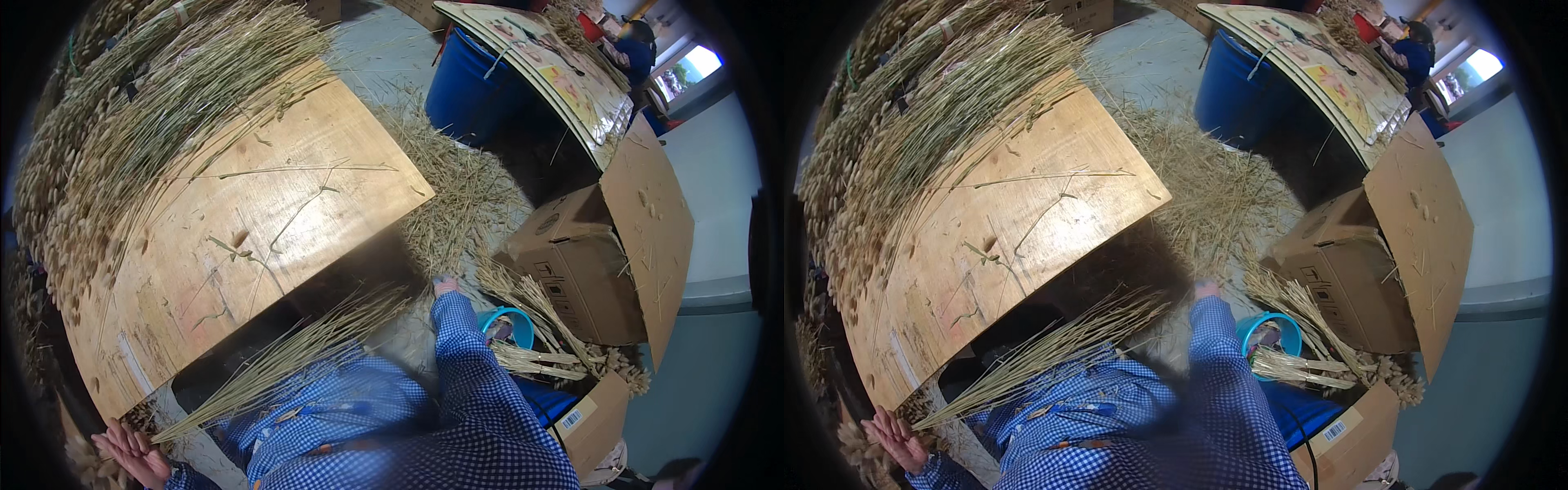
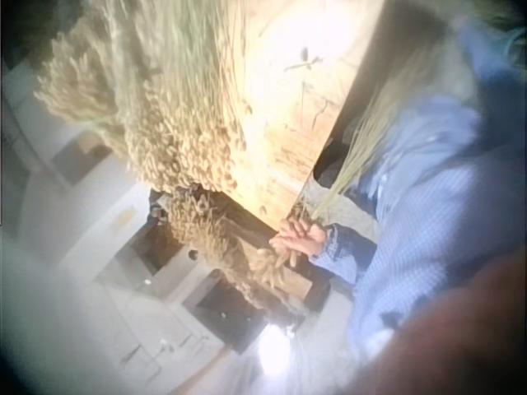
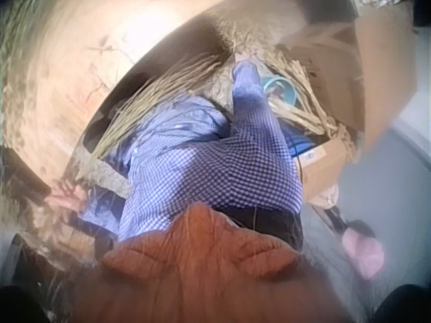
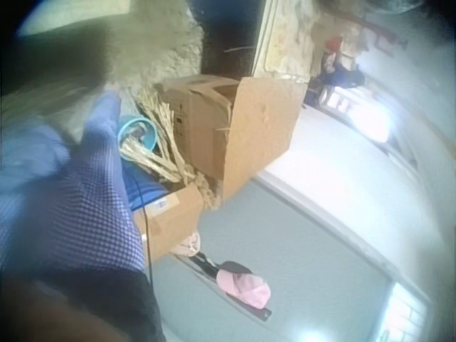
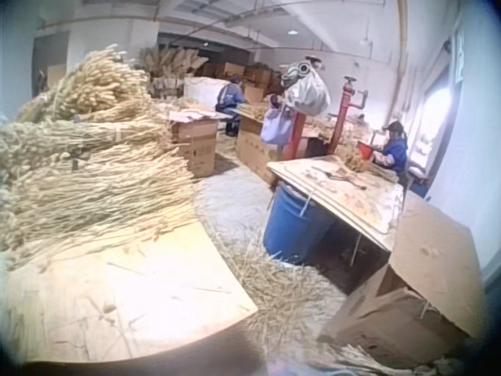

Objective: The person repeatedly strikes bundles of dried grain stalks against a wooden board to separate the heads from the stalks. The person then places the processed stalks into a cardboard box.

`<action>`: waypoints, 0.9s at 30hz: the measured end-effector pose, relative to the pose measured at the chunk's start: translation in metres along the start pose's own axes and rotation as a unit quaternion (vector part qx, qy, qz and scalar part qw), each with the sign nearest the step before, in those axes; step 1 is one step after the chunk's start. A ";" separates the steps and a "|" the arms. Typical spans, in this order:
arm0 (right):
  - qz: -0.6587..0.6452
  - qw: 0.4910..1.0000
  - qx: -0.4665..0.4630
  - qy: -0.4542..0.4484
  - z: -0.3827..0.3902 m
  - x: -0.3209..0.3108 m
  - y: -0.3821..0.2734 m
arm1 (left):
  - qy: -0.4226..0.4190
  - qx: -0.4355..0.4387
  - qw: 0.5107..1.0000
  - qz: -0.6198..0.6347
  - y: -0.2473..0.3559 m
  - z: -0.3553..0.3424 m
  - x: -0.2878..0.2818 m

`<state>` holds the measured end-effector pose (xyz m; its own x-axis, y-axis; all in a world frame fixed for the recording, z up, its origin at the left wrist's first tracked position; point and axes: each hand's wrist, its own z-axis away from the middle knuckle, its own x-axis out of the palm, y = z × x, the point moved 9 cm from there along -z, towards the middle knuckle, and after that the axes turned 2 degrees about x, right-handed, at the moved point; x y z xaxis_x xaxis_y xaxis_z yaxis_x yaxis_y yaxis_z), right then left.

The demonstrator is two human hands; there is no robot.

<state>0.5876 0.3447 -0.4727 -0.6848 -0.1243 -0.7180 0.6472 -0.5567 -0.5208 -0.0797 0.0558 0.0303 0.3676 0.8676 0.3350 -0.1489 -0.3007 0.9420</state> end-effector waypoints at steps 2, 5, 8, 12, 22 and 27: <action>0.158 0.985 -0.006 -0.066 -0.004 0.016 0.007 | -0.082 -0.018 0.996 0.038 -0.003 0.002 0.022; 0.123 0.988 0.022 -0.086 0.000 0.022 0.014 | -0.060 -0.019 0.997 0.050 -0.004 0.004 0.026; -0.166 0.972 0.100 -0.130 0.010 0.033 0.021 | -0.071 -0.012 0.996 0.053 -0.002 0.006 0.033; -0.245 0.943 0.149 -0.170 0.016 0.055 0.023 | -0.137 -0.009 0.988 0.068 0.002 0.013 0.054; -0.014 0.989 0.036 -0.139 0.028 0.075 0.027 | -0.065 0.001 0.996 0.056 0.003 0.024 0.053; -0.184 0.972 0.052 -0.140 0.026 0.090 0.030 | -0.085 0.020 0.994 0.072 0.005 0.019 0.045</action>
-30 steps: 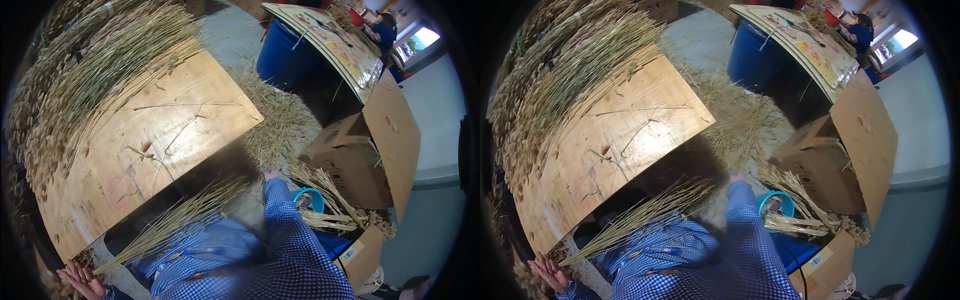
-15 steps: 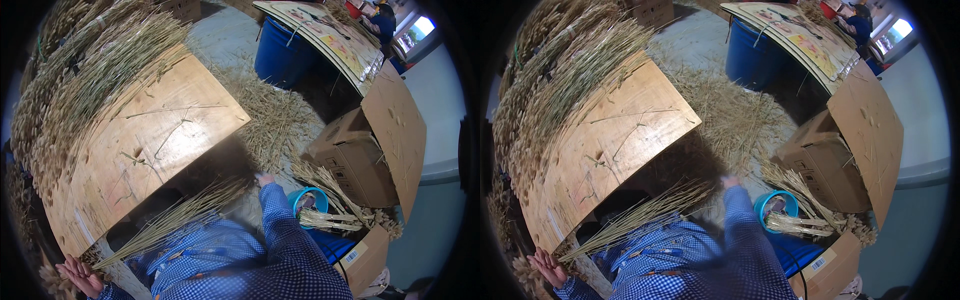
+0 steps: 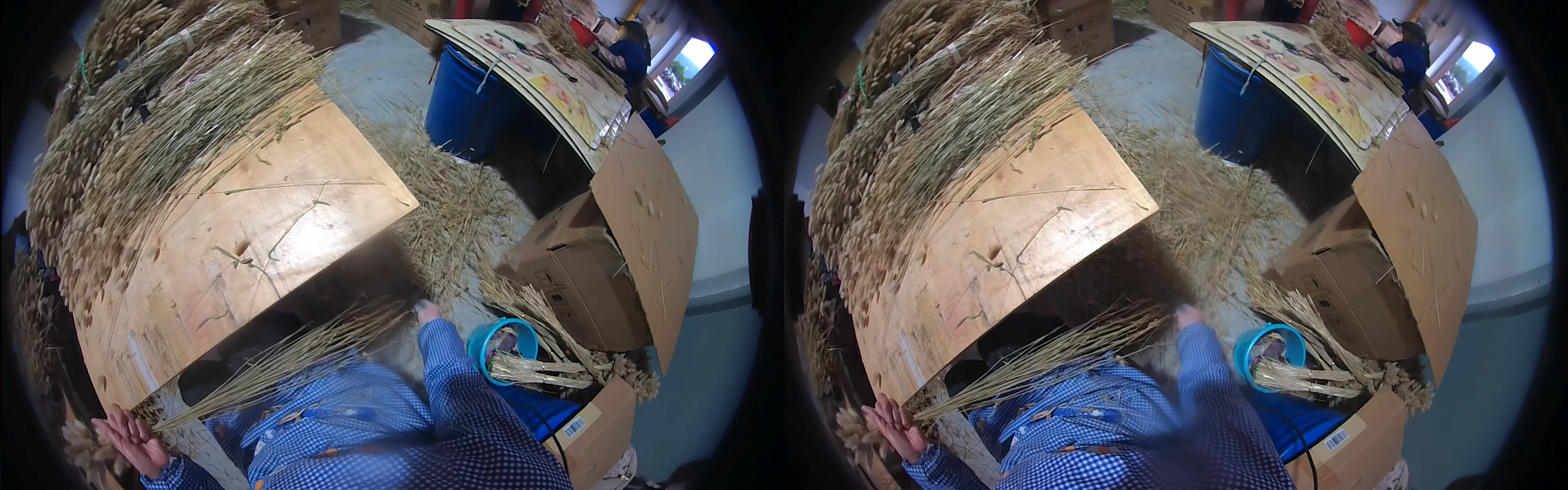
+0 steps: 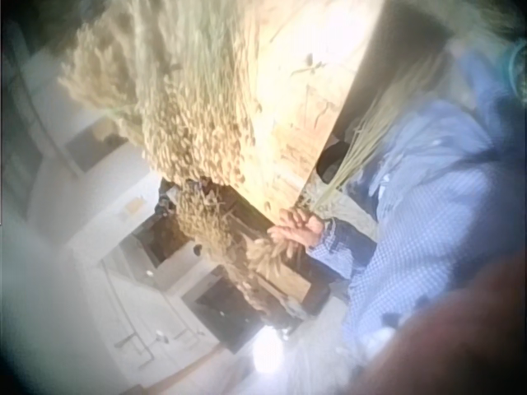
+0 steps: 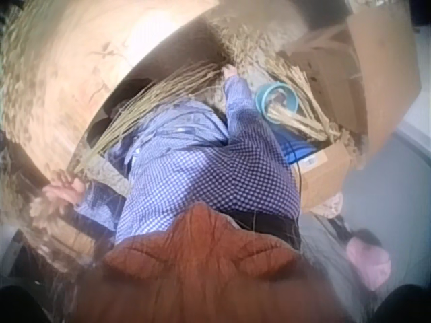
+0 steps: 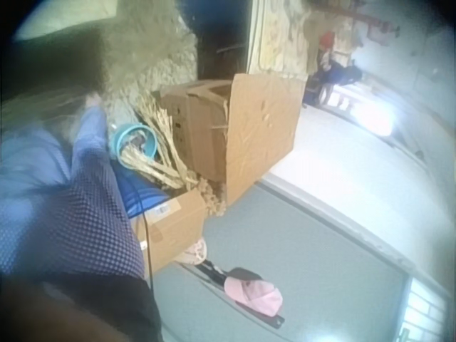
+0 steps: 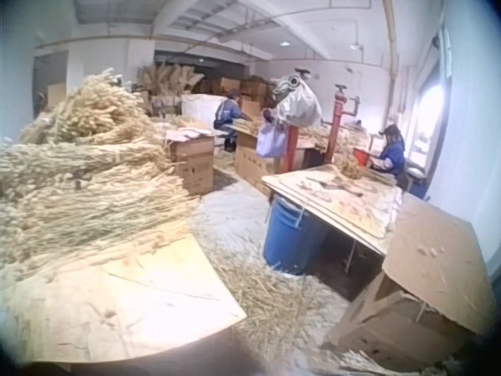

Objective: The person repeatedly strikes bundles of dried grain stalks against a wooden board to separate the heads from the stalks. The person then places the processed stalks into a cardboard box.

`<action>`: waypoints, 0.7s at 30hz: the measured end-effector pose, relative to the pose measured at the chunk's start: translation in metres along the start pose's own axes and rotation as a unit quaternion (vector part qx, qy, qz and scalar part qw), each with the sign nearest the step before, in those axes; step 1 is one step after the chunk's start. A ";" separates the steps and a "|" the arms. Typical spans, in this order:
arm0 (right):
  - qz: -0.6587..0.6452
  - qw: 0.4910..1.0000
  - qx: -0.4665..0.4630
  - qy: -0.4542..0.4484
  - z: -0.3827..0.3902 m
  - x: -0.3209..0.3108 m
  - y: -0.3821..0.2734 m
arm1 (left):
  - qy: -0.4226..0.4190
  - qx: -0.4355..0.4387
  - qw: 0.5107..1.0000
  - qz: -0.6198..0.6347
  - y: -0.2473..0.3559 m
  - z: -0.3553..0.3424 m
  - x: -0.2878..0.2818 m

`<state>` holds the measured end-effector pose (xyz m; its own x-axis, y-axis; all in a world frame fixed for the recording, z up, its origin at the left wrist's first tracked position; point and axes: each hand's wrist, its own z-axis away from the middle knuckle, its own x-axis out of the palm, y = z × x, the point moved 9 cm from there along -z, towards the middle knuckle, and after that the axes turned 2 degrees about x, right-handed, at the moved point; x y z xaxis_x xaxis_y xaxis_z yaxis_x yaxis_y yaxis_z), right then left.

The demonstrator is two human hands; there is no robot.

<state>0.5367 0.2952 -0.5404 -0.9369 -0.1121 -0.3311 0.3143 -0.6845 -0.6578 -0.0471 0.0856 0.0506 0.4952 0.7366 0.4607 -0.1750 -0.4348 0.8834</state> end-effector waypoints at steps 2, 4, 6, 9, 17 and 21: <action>-0.172 0.985 0.006 0.025 -0.009 -0.007 0.002 | 0.021 0.002 1.000 0.019 0.000 0.000 -0.006; -0.263 0.959 0.004 0.102 -0.010 -0.034 -0.001 | -0.004 -0.008 1.000 0.023 -0.004 0.001 -0.002; -0.406 0.906 -0.021 0.119 -0.002 -0.062 -0.024 | 0.042 -0.015 0.998 0.033 -0.009 0.003 -0.009; -0.305 0.904 -0.223 0.203 0.062 -0.117 -0.120 | 0.057 -0.037 0.996 0.063 -0.024 0.005 -0.010; -0.075 0.849 -0.518 -0.066 0.341 -0.004 -0.399 | -0.082 -0.081 0.993 0.015 -0.051 0.019 0.037; 0.000 0.757 -0.628 -0.180 0.441 0.089 -0.447 | -0.120 -0.130 0.983 0.050 -0.049 0.024 0.056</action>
<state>0.2457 0.2736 0.0222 -0.8463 -0.4565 -0.2746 0.0002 0.5152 -0.8571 0.0097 0.1358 0.0313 0.6450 0.5408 0.5399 -0.4289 -0.3285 0.8415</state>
